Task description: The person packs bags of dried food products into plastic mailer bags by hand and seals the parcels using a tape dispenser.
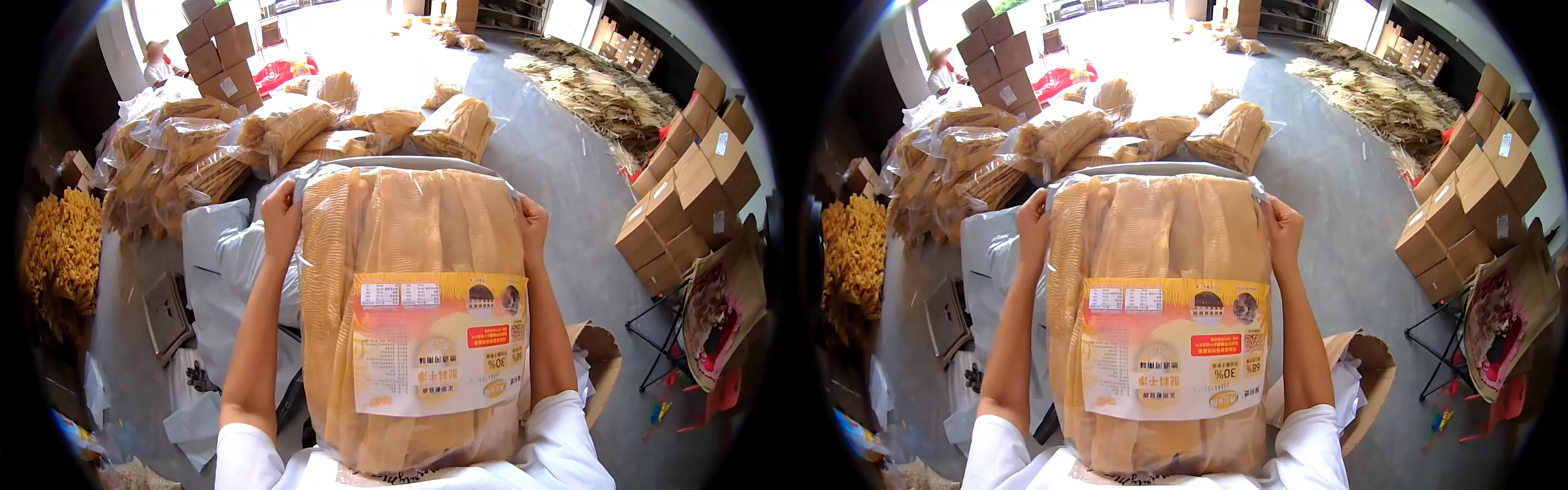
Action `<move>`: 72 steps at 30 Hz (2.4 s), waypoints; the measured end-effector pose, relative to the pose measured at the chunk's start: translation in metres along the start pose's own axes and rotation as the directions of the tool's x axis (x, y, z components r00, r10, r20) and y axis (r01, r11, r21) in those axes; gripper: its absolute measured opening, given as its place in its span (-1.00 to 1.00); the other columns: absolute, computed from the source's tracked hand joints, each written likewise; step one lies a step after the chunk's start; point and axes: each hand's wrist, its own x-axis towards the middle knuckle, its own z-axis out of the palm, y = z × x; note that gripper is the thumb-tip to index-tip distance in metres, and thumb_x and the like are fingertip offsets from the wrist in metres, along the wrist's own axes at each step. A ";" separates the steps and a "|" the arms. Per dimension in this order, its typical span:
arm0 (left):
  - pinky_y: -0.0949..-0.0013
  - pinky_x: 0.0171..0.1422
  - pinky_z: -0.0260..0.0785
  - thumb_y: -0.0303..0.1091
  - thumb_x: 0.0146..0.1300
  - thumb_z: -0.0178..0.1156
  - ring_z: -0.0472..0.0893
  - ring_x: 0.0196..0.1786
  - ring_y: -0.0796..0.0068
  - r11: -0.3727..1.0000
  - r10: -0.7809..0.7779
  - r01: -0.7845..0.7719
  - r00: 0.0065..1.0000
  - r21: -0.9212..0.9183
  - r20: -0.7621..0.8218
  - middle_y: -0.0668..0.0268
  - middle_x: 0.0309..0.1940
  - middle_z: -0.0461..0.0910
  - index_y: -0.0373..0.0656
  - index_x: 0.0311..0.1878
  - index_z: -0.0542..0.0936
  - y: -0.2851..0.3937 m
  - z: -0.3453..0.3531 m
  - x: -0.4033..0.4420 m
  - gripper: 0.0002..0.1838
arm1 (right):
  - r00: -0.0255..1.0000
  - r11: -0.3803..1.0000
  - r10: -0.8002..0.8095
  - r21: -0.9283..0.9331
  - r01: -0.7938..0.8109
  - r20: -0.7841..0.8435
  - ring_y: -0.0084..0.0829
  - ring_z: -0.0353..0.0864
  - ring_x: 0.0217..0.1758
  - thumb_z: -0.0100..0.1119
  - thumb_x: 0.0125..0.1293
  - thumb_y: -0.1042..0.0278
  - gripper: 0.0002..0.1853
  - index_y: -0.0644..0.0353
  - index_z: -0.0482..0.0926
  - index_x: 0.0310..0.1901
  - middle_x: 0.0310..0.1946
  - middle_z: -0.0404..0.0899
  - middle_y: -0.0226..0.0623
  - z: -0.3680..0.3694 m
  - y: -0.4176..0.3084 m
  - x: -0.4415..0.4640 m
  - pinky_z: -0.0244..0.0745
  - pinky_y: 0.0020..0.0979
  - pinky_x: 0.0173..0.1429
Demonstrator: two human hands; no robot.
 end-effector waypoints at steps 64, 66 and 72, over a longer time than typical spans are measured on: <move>0.44 -0.36 0.42 -0.73 -0.21 0.13 0.57 -0.34 0.43 0.969 -0.151 0.082 0.943 0.233 0.297 0.25 -0.35 0.57 -0.27 -0.23 0.51 0.090 -0.044 -0.092 -0.64 | 0.997 0.959 -0.076 -0.274 0.069 -0.012 -0.63 0.42 -0.51 0.08 0.06 0.64 -0.78 0.25 0.65 -0.27 -0.51 0.46 -0.37 -0.032 -0.094 -0.059 0.36 -0.59 -0.46; 0.44 -0.38 0.41 -0.73 -0.21 0.12 0.56 -0.39 0.42 0.955 -0.140 0.045 0.940 0.294 0.312 0.22 -0.38 0.57 -0.28 -0.23 0.52 0.086 -0.047 -0.094 -0.64 | 0.998 0.969 -0.066 -0.239 0.059 -0.021 -0.64 0.40 -0.51 0.07 0.08 0.63 -0.79 0.25 0.66 -0.28 -0.53 0.45 -0.39 -0.032 -0.098 -0.061 0.34 -0.61 -0.46; 0.42 -0.38 0.40 -0.71 -0.16 0.13 0.55 -0.45 0.42 0.956 -0.271 0.218 0.916 0.198 0.296 0.17 -0.43 0.59 -0.30 -0.21 0.53 0.090 -0.047 -0.095 -0.67 | 0.996 0.993 0.087 -0.082 -0.088 -0.012 -0.66 0.40 -0.48 0.22 0.12 0.55 -0.89 0.25 0.68 -0.30 -0.53 0.47 -0.43 -0.047 -0.110 -0.085 0.32 -0.63 -0.45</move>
